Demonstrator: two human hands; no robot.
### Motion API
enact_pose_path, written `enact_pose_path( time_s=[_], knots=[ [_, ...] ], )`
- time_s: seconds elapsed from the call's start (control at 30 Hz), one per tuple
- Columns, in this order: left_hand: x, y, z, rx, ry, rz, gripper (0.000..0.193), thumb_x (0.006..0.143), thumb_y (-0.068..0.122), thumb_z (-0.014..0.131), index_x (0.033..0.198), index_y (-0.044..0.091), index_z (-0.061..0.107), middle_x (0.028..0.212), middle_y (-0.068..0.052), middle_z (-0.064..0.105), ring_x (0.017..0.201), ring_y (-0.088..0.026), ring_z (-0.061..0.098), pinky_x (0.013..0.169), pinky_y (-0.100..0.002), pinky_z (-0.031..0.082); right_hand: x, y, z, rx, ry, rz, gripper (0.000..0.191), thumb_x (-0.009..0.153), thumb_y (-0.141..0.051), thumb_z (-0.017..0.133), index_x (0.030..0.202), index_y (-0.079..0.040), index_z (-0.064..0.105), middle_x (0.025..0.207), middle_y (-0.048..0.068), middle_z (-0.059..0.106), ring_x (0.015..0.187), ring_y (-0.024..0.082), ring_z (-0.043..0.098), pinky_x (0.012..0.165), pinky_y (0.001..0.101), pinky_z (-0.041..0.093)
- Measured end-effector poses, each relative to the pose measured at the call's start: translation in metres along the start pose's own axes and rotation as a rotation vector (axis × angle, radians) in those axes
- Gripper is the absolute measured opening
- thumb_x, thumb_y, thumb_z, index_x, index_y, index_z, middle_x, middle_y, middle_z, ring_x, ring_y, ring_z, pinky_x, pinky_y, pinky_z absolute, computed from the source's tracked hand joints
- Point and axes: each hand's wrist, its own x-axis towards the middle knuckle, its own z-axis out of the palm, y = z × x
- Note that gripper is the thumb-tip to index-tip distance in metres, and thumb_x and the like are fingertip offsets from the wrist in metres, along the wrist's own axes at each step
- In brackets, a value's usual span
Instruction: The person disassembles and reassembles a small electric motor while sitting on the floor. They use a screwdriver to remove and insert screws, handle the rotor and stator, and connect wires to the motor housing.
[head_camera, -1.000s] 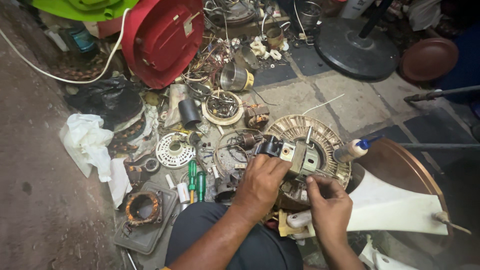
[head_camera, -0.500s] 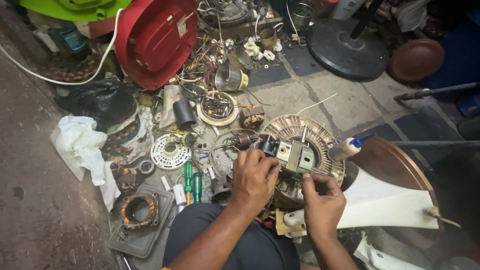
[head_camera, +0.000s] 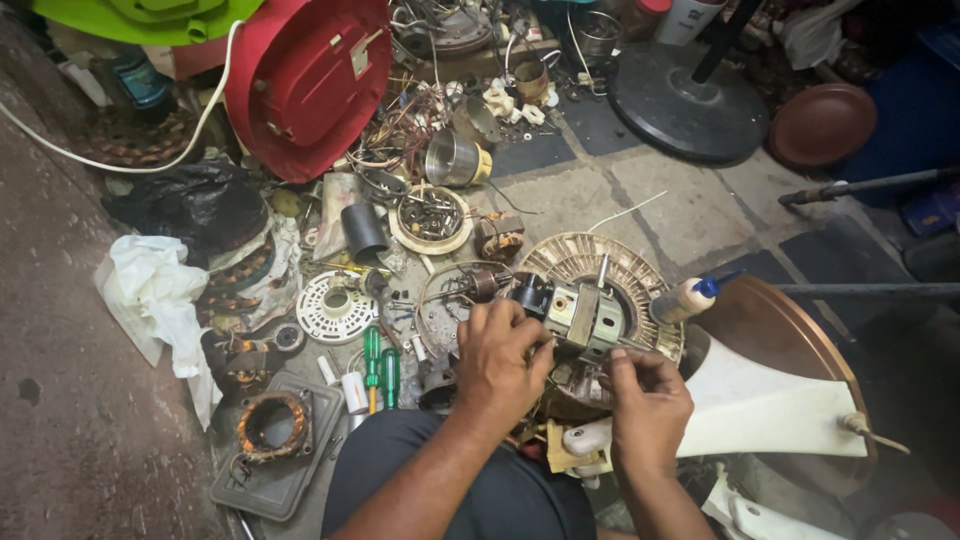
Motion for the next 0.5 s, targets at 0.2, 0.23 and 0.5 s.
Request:
enact_pose_path(
  time_s=[0.2,0.23,0.5],
  knots=[
    [-0.001,0.002,0.002,-0.029,0.09,0.033,0.018,0.078,0.015,0.081,0.094,0.011,0.076,0.103,-0.006,0.059,0.104,-0.028,0.054,0.089,-0.046,0.041,0.005,0.005,-0.005,0.064,0.024,0.023,0.01,0.096,-0.006,0.068,0.095,0.002,0.063,0.089,0.013,0.073,0.078,0.017,0.072,0.072,0.031,0.062],
    [-0.001,0.002,0.003,-0.035,0.097,0.047,0.017,0.078,0.014,0.081,0.095,0.012,0.076,0.103,-0.006,0.06,0.104,-0.028,0.054,0.09,-0.045,0.042,0.005,0.007,-0.006,0.071,0.013,0.02,0.009,0.096,-0.006,0.068,0.095,0.001,0.063,0.089,0.012,0.073,0.078,0.016,0.071,0.072,0.0306,0.062],
    [0.003,-0.006,0.005,-0.078,0.041,0.032,0.013,0.075,0.013,0.081,0.086,0.012,0.075,0.097,-0.005,0.062,0.101,-0.028,0.057,0.086,-0.045,0.042,0.004,0.019,-0.007,0.042,0.012,-0.005,0.01,0.095,-0.006,0.071,0.093,0.001,0.064,0.085,0.009,0.071,0.072,0.012,0.066,0.068,0.0271,0.057]
  ],
)
